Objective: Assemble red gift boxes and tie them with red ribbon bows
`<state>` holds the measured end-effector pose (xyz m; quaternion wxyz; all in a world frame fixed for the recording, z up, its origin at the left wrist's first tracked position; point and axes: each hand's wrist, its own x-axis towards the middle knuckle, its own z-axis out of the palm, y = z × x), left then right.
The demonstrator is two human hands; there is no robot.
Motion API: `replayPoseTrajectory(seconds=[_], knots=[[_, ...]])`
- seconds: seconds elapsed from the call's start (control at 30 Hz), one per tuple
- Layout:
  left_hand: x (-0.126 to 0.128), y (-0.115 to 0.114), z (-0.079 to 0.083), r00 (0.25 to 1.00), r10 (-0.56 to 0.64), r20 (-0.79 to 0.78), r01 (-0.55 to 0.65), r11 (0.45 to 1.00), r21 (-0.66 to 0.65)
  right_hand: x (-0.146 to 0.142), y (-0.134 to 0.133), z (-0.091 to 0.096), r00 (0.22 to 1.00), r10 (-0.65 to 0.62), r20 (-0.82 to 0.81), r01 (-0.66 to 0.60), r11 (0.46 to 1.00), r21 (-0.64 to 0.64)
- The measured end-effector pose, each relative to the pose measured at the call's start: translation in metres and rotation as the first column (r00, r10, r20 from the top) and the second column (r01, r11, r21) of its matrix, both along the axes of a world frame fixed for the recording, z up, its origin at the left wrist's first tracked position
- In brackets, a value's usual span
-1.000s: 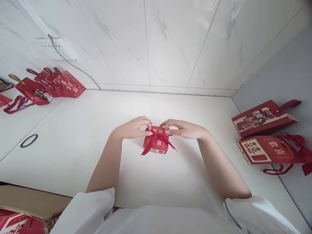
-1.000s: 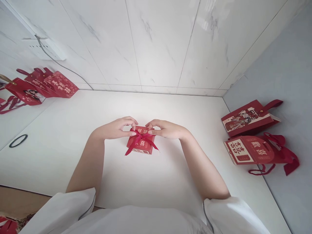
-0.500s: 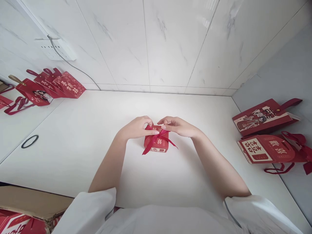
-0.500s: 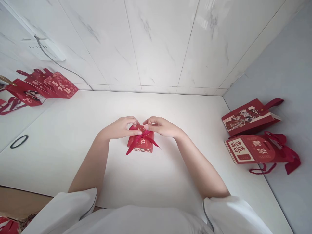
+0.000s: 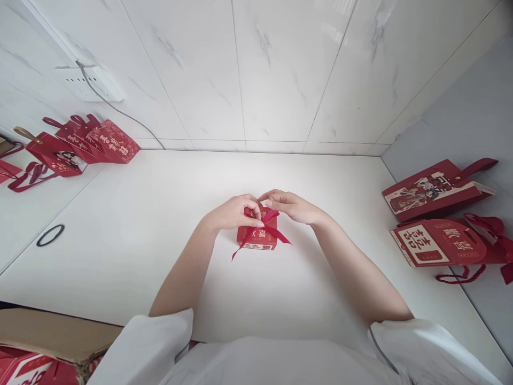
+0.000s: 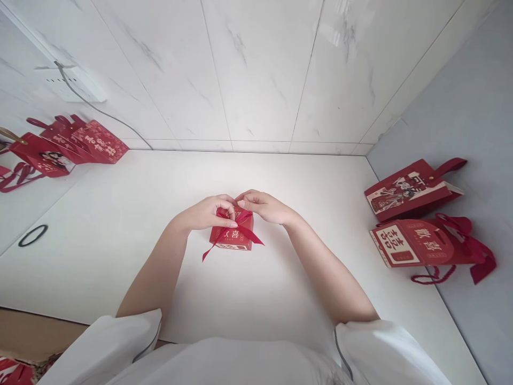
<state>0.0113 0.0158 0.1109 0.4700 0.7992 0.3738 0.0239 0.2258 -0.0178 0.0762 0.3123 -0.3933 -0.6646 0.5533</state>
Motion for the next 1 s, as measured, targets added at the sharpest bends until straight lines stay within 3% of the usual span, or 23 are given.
replayPoseTrajectory(seconds=[0.17, 0.37, 0.5, 0.67, 0.83, 1.0], knots=[[0.003, -0.002, 0.001, 0.999, -0.044, -0.017, 0.044, 0.999, 0.0, -0.002, 0.003, -0.01, 0.999, -0.015, 0.04, 0.014, 0.999, 0.037], [0.001, -0.002, 0.001, 0.998, -0.054, -0.013, 0.054, 0.997, -0.048, -0.008, 0.009, -0.023, 0.996, -0.076, -0.046, 0.08, 0.992, 0.093], [-0.006, -0.001, 0.007, 0.998, -0.064, -0.013, 0.063, 0.997, -0.054, 0.002, 0.003, -0.006, 0.998, -0.061, 0.001, 0.061, 0.997, 0.043], [-0.013, -0.002, 0.015, 0.998, -0.057, -0.031, 0.056, 0.998, -0.004, 0.024, -0.011, 0.021, 0.979, 0.103, 0.175, -0.116, 0.991, 0.066], [-0.015, -0.001, 0.016, 0.998, -0.009, -0.056, 0.011, 1.0, 0.029, 0.026, -0.016, 0.025, 0.932, 0.118, 0.342, -0.156, 0.984, 0.088], [-0.028, 0.004, 0.024, 0.991, 0.135, -0.02, -0.13, 0.977, 0.171, 0.022, -0.015, 0.025, 0.954, 0.095, 0.285, -0.123, 0.989, 0.085]])
